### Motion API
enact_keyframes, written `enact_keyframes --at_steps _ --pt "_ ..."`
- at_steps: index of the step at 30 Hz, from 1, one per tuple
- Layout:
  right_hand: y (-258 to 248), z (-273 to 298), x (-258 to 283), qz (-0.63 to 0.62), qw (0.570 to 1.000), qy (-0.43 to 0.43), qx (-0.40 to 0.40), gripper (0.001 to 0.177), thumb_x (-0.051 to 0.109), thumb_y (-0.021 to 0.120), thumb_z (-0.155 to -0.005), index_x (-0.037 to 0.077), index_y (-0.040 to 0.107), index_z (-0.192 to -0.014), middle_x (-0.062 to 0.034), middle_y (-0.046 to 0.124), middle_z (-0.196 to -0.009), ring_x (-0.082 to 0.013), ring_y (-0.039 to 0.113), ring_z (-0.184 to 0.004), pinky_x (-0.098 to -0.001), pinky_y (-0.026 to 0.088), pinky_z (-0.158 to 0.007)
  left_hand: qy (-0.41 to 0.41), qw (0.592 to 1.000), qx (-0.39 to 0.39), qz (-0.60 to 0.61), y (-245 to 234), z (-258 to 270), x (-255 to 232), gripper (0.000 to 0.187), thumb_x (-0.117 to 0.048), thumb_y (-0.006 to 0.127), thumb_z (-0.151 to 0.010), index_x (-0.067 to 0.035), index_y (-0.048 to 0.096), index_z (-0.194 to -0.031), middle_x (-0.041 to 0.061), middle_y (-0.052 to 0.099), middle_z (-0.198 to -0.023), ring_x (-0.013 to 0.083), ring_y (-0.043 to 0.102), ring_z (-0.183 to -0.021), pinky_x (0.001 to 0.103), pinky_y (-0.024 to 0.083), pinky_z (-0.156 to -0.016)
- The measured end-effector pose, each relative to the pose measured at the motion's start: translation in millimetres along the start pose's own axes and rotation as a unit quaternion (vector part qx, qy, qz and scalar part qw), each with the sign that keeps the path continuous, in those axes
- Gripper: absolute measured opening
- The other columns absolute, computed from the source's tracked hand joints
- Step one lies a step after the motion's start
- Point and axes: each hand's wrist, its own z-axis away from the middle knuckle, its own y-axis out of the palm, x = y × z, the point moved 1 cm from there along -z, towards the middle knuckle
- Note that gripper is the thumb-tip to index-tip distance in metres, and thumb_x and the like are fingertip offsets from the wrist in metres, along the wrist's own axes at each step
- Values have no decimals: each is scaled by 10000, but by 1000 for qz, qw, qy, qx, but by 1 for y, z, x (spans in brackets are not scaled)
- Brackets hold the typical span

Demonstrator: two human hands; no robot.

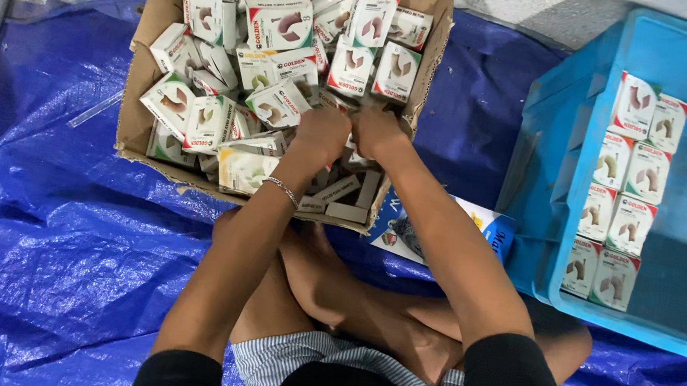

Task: The person sits on a blue tarp and wipes the surfaces of small white product boxes with a dark cloth. They pick up boxes from a cardboard carton, wipe them, and place them into a blue plastic crate. The person repeats this process for several boxes.

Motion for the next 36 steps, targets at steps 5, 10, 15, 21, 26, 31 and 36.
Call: enact_keyframes --at_steps 5,10,15,21,26,31,36 --pt "-13 18 13 65 996 -6 63 140 33 629 -847 4 689 -725 -151 665 -709 -261 660 -626 -372 569 -583 24 999 -26 36 -21 34 -9 175 -99 744 -745 20 752 -873 207 671 -942 407 677 -903 547 563 -740" --pt "-81 68 26 -46 997 -50 48 134 69 689 -843 -62 719 -840 -242 699 -824 -350 700 -737 -448 587 -610 63 996 -18 65 -42 56 -5 286 -91 763 -727 64 731 -965 241 694 -933 444 684 -941 564 565 -785" --pt "-103 80 5 -214 974 -64 -44 312 246 743 -875 36 623 -1073 -242 684 -943 -456 650 -994 -495 518 -817 71 996 -28 33 -127 102 -24 842 -396 855 -671 -75 528 -1377 199 616 -1290 412 553 -1239 555 426 -1013" --pt "-137 132 6 -293 946 -112 -81 403 300 667 -949 -53 625 -1139 -311 678 -1050 -471 624 -1077 -528 495 -876 89 991 -99 -8 -149 130 -34 1141 -539 897 -566 -112 347 -1470 150 530 -1365 368 494 -1298 513 418 -1033" --pt "-144 183 6 -344 922 -133 -113 286 217 651 -959 -37 663 -1090 -287 693 -1030 -444 652 -1013 -507 497 -835 142 979 -139 -50 -163 141 -58 1127 -492 882 -537 -107 355 -1456 115 412 -1448 330 346 -1391 509 332 -1117" --pt "-142 216 4 -393 896 -126 -162 229 194 680 -967 20 712 -1114 -227 712 -1017 -358 679 -1000 -431 525 -846 179 968 -145 -99 -189 161 -82 1090 -371 869 -533 -63 346 -1439 136 320 -1520 324 226 -1447 518 244 -1162" --pt "-138 235 1 -427 876 -127 -185 224 172 645 -991 25 701 -1150 -225 713 -1050 -318 673 -1021 -451 538 -829 213 951 -184 -130 -192 163 -94 1122 -484 878 -462 -51 415 -1388 138 337 -1517 304 233 -1450 517 214 -1174"
